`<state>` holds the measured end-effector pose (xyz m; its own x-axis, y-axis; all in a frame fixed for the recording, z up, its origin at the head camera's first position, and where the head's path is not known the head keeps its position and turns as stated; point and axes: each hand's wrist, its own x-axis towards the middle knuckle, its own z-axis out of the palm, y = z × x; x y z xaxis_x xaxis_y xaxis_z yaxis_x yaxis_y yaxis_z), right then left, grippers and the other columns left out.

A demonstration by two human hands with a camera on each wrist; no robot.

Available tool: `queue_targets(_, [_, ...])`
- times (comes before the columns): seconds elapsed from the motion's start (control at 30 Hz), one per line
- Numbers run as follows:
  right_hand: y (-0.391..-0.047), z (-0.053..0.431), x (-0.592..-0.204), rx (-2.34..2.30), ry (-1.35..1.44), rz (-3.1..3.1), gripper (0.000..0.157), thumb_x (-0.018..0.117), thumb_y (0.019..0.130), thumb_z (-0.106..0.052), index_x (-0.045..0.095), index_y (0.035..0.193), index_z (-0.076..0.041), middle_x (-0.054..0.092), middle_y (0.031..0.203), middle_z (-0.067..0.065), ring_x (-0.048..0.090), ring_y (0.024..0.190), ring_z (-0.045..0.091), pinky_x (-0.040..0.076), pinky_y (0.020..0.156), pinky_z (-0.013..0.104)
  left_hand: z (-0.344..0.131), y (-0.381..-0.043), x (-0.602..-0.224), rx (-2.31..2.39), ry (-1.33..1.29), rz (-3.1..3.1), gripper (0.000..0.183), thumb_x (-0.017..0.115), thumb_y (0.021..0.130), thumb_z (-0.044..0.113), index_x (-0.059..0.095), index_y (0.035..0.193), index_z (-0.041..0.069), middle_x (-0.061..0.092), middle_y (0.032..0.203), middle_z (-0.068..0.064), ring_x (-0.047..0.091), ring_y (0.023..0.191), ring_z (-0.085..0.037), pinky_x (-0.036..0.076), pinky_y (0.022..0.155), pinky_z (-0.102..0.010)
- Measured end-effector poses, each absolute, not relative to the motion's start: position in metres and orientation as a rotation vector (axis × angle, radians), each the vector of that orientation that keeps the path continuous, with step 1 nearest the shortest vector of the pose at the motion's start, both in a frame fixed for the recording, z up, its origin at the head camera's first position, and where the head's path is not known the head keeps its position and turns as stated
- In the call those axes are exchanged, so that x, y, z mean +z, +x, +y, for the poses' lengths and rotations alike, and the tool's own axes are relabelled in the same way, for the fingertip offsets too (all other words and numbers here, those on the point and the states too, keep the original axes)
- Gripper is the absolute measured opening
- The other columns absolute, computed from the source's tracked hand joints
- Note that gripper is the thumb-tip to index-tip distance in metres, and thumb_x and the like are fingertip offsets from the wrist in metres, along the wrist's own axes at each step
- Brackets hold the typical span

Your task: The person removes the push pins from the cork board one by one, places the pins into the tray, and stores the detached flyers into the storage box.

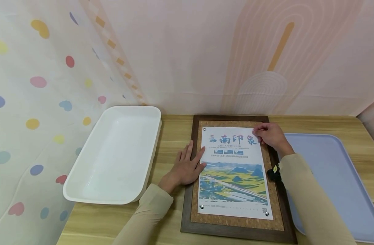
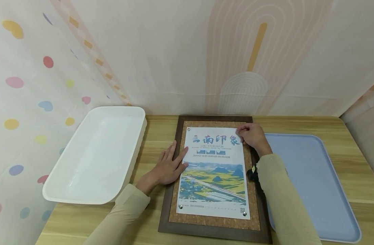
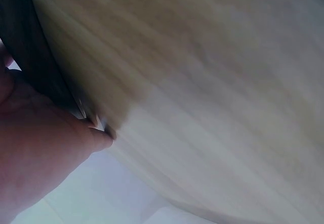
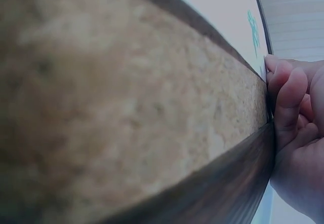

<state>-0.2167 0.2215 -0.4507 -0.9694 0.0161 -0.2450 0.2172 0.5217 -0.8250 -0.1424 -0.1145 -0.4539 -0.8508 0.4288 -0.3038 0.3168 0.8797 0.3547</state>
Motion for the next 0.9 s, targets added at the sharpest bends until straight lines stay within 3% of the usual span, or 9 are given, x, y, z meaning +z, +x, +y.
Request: queue_targets(0.9, [-0.2157, 0.2194, -0.4519, -1.429, 0.22, 2.561, 0.021, 0.057, 0.101, -0.019, 0.066, 0.108, -0.001, 0.061, 0.08, 0.007, 0.056, 0.071, 0.019, 0.05, 0.061, 0.023, -0.1162, -0.1405, -0.454, 0.393, 0.554, 2.678, 0.063, 0.031, 0.106, 0.048, 0.009, 0.161, 0.027, -0.016, 0.165, -0.016, -0.005, 0.153, -0.036, 0.003, 0.12, -0.058])
